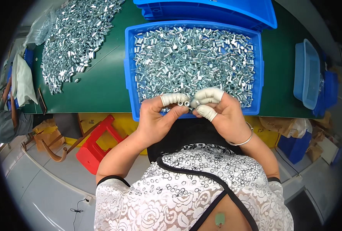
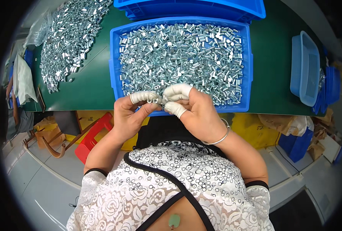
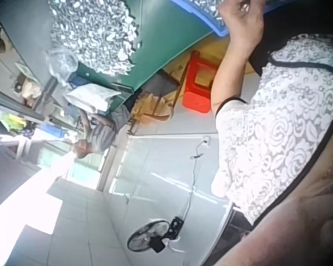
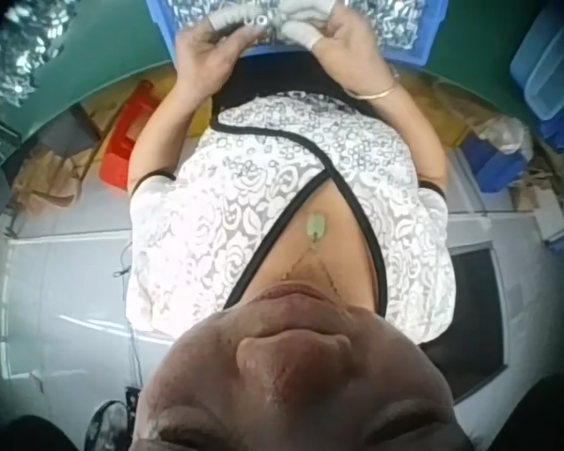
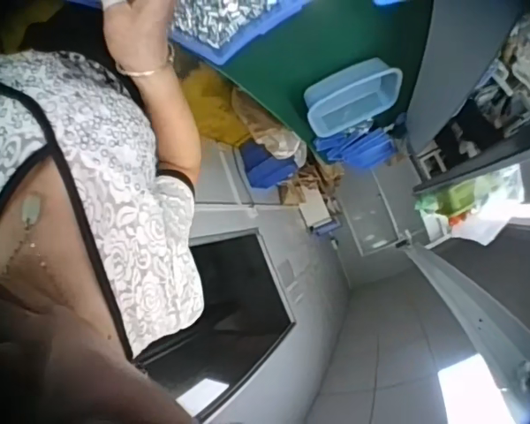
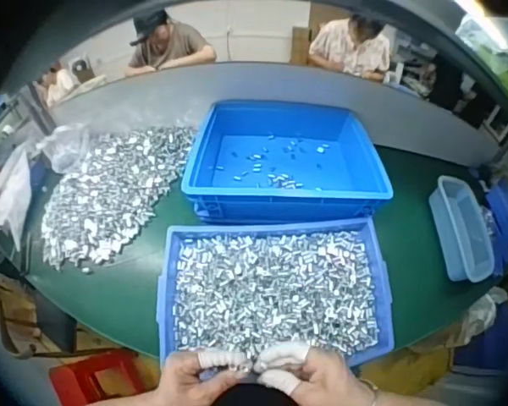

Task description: The person repeatedly picks metal pieces from a bin, holds and aligns them between their fingers, and places selected pieces into a separate bin by hand.

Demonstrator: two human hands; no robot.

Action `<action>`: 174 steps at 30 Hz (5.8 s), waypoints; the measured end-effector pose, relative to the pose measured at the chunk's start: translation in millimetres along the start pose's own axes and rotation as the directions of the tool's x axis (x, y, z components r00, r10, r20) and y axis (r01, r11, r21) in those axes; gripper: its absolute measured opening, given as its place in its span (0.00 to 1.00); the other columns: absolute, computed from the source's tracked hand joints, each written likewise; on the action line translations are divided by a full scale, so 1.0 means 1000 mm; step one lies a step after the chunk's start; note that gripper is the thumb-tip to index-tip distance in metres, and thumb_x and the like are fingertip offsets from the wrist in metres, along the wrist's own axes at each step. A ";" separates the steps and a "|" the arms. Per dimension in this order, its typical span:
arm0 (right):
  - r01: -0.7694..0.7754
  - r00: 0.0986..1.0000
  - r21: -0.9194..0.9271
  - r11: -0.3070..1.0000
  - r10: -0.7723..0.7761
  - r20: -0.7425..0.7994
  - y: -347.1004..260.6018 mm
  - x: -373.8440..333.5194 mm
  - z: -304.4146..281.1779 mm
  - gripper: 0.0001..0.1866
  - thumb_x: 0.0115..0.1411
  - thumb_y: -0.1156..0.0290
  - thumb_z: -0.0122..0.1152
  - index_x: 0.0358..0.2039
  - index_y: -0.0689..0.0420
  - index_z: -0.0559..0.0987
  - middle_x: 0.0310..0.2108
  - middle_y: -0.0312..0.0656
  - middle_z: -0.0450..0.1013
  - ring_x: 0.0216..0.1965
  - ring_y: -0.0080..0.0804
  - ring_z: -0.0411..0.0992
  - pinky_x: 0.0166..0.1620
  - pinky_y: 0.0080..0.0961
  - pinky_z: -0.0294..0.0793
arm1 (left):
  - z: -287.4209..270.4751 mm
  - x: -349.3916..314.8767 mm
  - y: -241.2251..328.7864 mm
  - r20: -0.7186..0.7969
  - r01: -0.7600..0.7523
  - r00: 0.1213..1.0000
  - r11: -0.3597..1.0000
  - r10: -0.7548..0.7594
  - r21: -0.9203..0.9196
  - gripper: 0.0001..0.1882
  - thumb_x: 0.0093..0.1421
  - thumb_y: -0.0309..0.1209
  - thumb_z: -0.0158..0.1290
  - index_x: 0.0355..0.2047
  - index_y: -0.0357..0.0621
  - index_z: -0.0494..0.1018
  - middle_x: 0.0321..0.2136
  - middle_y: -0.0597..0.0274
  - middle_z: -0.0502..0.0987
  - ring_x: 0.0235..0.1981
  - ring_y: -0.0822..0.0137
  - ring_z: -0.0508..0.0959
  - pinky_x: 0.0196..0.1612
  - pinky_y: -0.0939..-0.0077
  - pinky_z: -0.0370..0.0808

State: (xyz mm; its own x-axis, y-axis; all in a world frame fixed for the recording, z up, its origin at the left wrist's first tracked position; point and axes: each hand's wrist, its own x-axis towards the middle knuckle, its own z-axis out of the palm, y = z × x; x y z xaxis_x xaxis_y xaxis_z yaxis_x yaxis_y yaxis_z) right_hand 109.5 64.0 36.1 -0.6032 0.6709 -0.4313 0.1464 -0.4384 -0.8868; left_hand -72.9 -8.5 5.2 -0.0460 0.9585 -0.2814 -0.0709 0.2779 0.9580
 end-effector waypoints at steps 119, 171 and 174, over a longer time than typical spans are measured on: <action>-0.056 0.864 -0.161 0.985 -0.033 -0.502 0.036 0.157 -0.064 0.08 0.52 0.72 0.63 0.31 0.63 0.81 0.24 0.39 0.77 0.22 0.24 0.72 0.27 0.23 0.70 | 0.002 0.199 0.000 -0.027 0.318 0.945 0.899 -0.325 0.301 0.10 0.53 0.28 0.56 0.24 0.31 0.74 0.19 0.53 0.77 0.15 0.68 0.76 0.18 0.78 0.72; 0.292 0.927 -0.590 0.753 -0.375 -0.020 0.016 0.028 0.069 0.17 0.55 0.74 0.62 0.46 0.61 0.76 0.34 0.45 0.77 0.31 0.28 0.75 0.35 0.19 0.73 | -0.056 -0.016 -0.019 -0.065 -0.062 0.997 0.925 0.040 -0.374 0.10 0.55 0.18 0.55 0.39 0.29 0.73 0.35 0.57 0.78 0.35 0.71 0.78 0.40 0.78 0.77; 0.257 0.947 -0.571 0.780 -0.321 -0.013 0.017 0.033 0.069 0.17 0.54 0.74 0.62 0.46 0.61 0.76 0.33 0.44 0.77 0.30 0.30 0.74 0.35 0.20 0.73 | -0.066 -0.015 -0.018 -0.016 -0.011 1.000 0.937 0.006 -0.350 0.10 0.55 0.18 0.55 0.39 0.30 0.73 0.35 0.56 0.78 0.35 0.71 0.78 0.40 0.78 0.77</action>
State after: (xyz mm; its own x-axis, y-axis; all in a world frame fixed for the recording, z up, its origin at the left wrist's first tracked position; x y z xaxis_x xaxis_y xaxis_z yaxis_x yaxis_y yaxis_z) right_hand 38.2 37.1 18.3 -0.6082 0.7838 -0.1259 0.4069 0.1716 -0.8972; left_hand -136.3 -32.3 -11.4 -0.0627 0.9589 -0.2768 -0.4146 0.2272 0.8812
